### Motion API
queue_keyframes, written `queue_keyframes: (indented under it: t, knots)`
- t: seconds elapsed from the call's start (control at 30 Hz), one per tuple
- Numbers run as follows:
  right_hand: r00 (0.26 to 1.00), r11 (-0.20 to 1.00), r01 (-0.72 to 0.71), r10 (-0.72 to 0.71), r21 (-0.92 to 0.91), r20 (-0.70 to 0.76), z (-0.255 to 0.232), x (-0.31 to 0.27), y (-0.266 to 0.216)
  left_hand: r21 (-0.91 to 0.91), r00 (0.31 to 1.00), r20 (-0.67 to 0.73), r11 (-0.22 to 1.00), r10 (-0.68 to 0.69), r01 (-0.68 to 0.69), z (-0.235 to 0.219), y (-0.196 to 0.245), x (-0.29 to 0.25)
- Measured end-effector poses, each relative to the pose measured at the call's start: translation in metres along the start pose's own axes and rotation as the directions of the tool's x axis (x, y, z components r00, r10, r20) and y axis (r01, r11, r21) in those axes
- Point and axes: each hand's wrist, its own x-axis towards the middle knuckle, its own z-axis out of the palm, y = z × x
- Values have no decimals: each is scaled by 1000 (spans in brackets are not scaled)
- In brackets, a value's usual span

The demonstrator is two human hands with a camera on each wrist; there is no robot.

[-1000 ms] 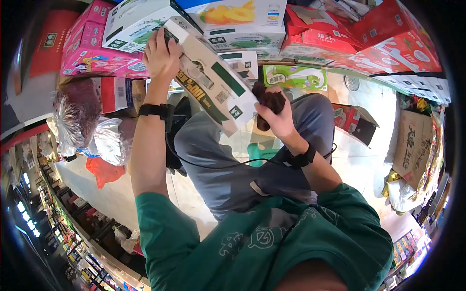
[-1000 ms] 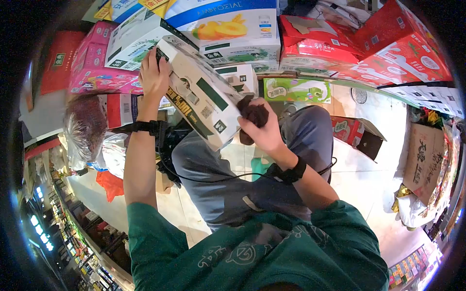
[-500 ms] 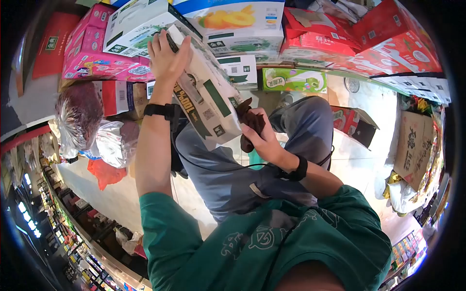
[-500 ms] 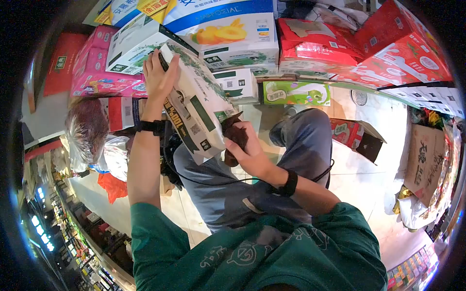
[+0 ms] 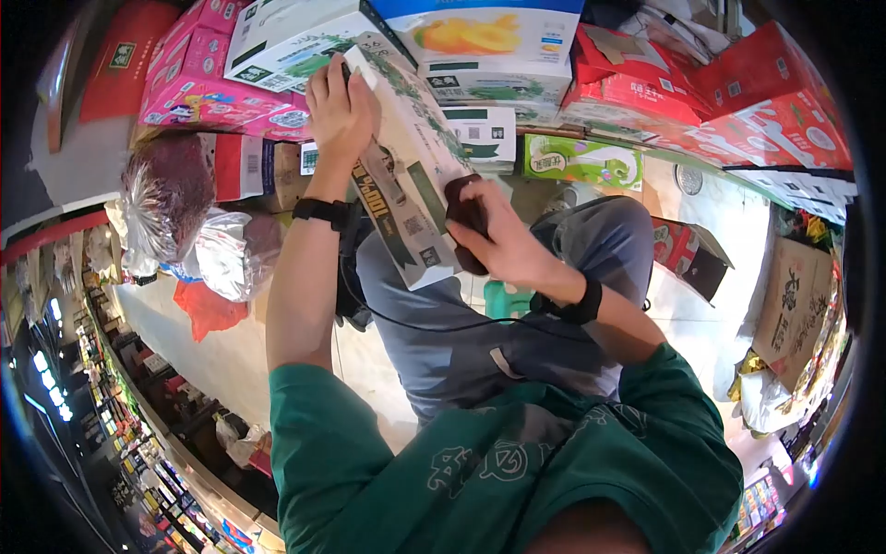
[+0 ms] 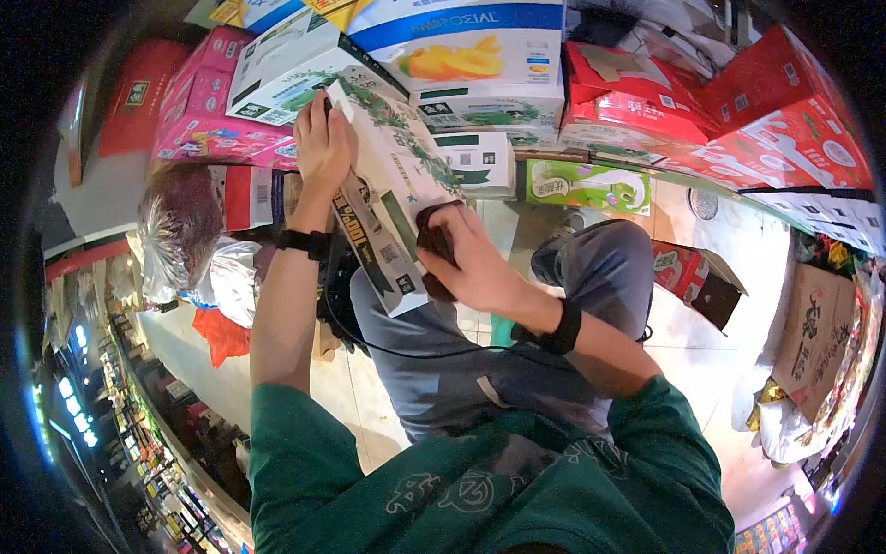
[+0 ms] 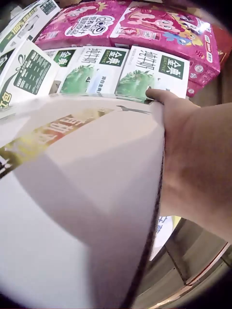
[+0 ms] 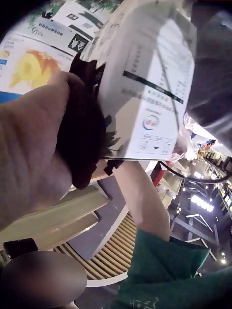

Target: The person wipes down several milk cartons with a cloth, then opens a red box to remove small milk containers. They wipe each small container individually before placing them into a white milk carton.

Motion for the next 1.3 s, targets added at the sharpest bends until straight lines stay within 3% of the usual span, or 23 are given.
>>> queue_keyframes:
  t: [0.2, 0.33, 0.43, 0.53, 0.57, 0.67, 0.73, 0.8, 0.9, 1.1, 1.3]
  knots:
    - [998, 917, 66, -64, -394, 18, -2, 80, -13, -9, 999, -16, 1000, -28, 28, 2, 2, -1]
    - [997, 889, -10, -26, -457, -73, 10, 153, -8, -59, 999, -30, 998, -23, 21, 4, -2, -1]
    - [991, 881, 30, -87, -473, -100, 13, 185, 0, -61, 999, -29, 998, -36, 34, 4, -1, 1]
    - [994, 913, 27, -67, -407, -85, 6, 179, 2, 30, 996, -39, 996, -79, 81, 4, 9, 4]
    - [1000, 907, -18, 13, -421, -16, 0, 173, 2, 38, 994, -36, 994, -99, 101, 5, 12, 4]
    - [999, 977, 18, -25, -214, -31, -4, 114, 0, 57, 990, -33, 989, -138, 140, 6, 15, 6]
    - [993, 986, -105, 110, -132, 33, -6, 68, 12, 56, 987, -18, 986, -157, 157, 5, 18, 6]
    - [992, 992, -123, 123, 6, 8, -4, 19, 16, 68, 985, -13, 983, -171, 172, 3, 19, 6]
    - [987, 987, -162, 162, -18, -22, -4, -8, -6, 85, 982, -7, 979, -188, 188, 5, 21, 3]
    - [987, 987, -162, 162, -17, -23, -1, 23, 0, 71, 981, 29, 979, -194, 192, 2, 21, 6]
    - [996, 994, -39, 30, -98, -89, 6, 120, 12, 29, 989, 16, 989, -146, 146, 7, 12, 5]
